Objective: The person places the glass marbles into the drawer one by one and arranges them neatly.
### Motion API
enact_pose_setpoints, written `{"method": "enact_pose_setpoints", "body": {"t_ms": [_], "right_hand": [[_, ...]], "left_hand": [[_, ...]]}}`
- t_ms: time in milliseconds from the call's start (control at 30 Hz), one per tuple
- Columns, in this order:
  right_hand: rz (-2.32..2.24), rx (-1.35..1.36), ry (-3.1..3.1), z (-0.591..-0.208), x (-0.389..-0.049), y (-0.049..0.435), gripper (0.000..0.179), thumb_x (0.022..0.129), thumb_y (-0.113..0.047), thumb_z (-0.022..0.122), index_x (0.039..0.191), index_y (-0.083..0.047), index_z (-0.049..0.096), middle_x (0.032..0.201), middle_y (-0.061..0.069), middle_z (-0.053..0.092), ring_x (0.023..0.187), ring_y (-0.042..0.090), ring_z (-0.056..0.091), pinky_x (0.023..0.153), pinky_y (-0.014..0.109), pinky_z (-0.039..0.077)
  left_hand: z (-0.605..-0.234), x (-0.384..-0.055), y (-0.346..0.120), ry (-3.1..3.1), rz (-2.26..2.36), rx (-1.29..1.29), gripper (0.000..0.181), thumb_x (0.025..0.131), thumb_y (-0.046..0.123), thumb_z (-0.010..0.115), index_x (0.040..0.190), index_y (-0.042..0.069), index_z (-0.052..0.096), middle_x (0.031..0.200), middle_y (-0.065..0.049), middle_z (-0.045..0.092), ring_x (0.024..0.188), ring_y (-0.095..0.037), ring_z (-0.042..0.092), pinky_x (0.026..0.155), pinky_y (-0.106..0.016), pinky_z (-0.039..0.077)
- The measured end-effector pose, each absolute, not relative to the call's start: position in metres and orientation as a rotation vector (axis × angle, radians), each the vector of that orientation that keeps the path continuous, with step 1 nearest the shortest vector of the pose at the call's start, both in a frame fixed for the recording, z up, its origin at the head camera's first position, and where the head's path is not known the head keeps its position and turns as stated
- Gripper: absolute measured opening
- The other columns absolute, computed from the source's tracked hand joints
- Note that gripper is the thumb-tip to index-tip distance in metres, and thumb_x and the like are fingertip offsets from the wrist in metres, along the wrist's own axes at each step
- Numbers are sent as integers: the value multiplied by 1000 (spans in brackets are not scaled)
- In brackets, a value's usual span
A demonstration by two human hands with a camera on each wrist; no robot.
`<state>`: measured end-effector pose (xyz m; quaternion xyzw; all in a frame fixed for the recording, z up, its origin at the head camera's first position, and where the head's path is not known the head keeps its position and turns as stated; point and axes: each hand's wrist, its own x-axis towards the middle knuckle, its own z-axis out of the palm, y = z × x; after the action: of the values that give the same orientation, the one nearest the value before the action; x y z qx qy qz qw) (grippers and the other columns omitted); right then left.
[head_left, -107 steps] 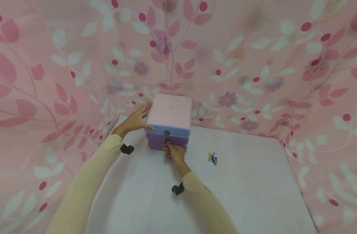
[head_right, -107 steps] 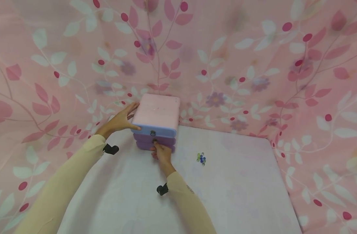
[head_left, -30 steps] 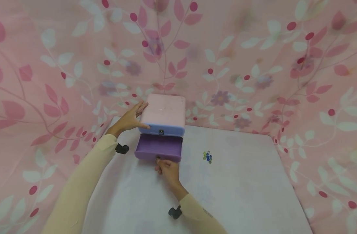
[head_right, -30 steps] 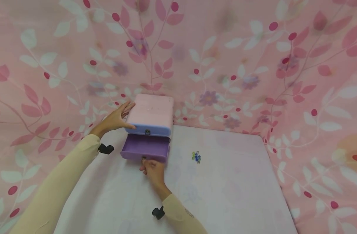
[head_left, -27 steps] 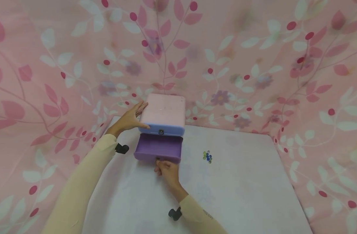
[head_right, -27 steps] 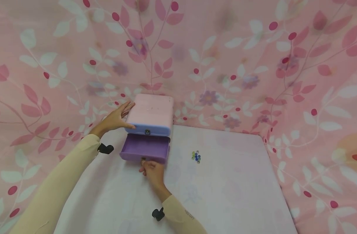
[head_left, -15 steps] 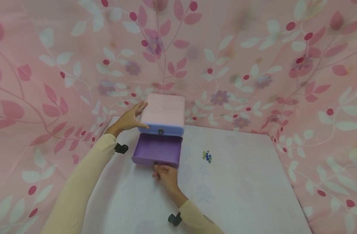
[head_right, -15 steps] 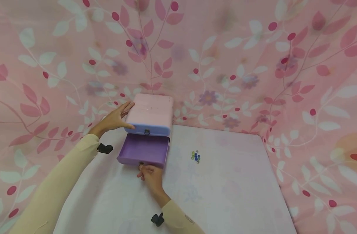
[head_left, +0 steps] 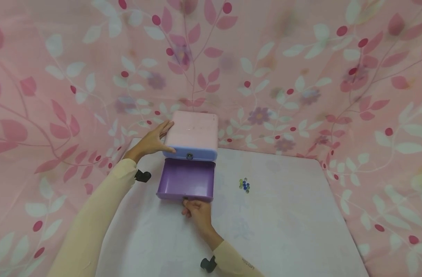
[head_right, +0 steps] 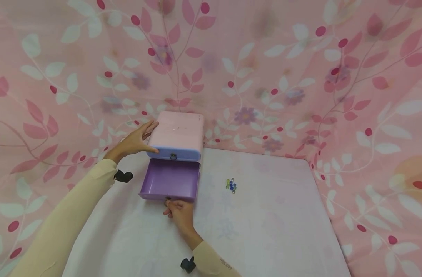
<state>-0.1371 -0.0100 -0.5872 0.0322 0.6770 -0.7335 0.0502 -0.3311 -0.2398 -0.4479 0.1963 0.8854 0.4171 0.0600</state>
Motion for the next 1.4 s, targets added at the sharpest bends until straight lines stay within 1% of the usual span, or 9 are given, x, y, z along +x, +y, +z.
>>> {"method": "enact_pose_setpoints", "body": {"t_ms": [267,500,600,667,833,1100,1267,1333,1400], "right_hand": [[-2209,135,2046,-596,-133,-13,21,88,-15,71,83,4,72,60,8,67,51,11,58,54,27,54],[-2195,179,2025,-593,-133,-14,18,90,-8,68,84,8,70,63,16,68,52,14,58,56,34,55],[-2197,180,2028,-595,-134,-14,18,90,-7,67,84,9,70,64,17,67,51,14,57,54,32,54],[-2200,190,2026,-597,-134,-14,17,89,-9,68,84,7,71,63,13,67,50,12,56,52,26,52],[-2219,188,2010,-605,-134,-11,18,88,-13,69,85,4,73,60,4,65,49,9,55,50,20,49],[-2138,114,2029,-612,-133,0,32,88,-29,73,89,3,74,65,3,67,55,10,59,52,23,53],[-2077,109,2072,-615,-131,20,27,89,-20,71,88,7,73,67,5,67,56,9,59,53,23,54],[-2045,98,2103,-609,-131,33,22,90,-13,67,88,8,73,69,9,68,56,12,59,54,25,54],[-1993,66,2158,-602,-133,48,21,91,-10,64,85,7,73,67,11,67,56,12,57,53,25,53]], "left_hand": [[-447,-329,-238,2666,1280,570,127,60,50,91,158,29,12,159,18,4,143,-23,27,116,-51,24],[-449,-331,-238,2667,1291,582,129,60,50,91,158,27,11,159,19,6,143,-21,28,116,-49,24],[-450,-331,-238,2667,1294,583,128,60,50,91,158,27,12,158,22,5,143,-21,28,116,-48,24],[-451,-332,-238,2666,1298,585,128,60,49,91,158,27,12,157,22,6,143,-20,28,116,-48,24],[-450,-332,-238,2660,1312,605,128,61,47,91,158,25,11,159,19,7,143,-18,28,117,-46,24],[-450,-332,-237,2648,1332,618,128,61,44,92,158,25,10,160,17,8,143,-19,27,117,-45,24],[-451,-332,-237,2614,1376,628,129,62,39,93,158,26,7,161,12,13,144,-19,24,117,-41,24],[-452,-332,-238,2617,1380,625,128,62,41,93,157,29,8,161,13,14,144,-20,25,117,-41,24],[-446,-327,-236,2606,1387,628,127,64,38,92,158,26,7,161,10,13,144,-22,24,117,-44,24]]}}
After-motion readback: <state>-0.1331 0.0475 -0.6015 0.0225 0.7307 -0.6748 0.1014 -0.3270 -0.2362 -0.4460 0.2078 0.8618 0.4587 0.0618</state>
